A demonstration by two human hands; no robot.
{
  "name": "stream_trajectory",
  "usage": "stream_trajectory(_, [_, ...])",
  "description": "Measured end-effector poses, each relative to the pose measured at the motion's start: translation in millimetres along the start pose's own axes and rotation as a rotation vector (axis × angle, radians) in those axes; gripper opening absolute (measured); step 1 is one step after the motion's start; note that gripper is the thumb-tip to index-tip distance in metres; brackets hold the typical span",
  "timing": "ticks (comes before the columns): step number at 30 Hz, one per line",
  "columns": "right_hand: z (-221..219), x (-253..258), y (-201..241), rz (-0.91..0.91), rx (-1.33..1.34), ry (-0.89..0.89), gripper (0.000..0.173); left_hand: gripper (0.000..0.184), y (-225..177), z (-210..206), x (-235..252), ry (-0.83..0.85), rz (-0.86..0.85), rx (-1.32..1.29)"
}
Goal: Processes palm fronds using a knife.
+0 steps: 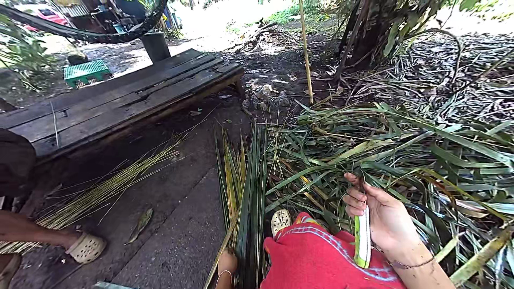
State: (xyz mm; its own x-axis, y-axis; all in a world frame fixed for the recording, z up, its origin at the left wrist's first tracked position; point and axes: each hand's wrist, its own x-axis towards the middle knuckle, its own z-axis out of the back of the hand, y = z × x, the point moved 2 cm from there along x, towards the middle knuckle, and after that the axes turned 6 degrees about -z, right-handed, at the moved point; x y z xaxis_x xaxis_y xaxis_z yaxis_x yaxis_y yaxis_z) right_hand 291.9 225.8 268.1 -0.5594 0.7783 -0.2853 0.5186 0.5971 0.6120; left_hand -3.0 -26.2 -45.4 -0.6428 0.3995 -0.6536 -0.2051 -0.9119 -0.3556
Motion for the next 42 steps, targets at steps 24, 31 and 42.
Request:
stream_trajectory(24, [-0.4,-0.7,-2.6,0.005,-0.009,0.023,0.047,0.029,-85.0,83.0,-65.8,-0.763,-0.678,-0.318])
stream_trajectory(31, [2.8,-0.6,-6.1,0.004,-0.089,0.101,0.04,0.026,-117.4,102.2,-96.1,-0.889,-0.9,-0.269])
stream_trajectory(42, [-1.9,-3.3,0.2,0.038,-0.282,0.334,0.027,0.022,-182.9,101.5,-147.8,-0.684,-1.17,-0.256])
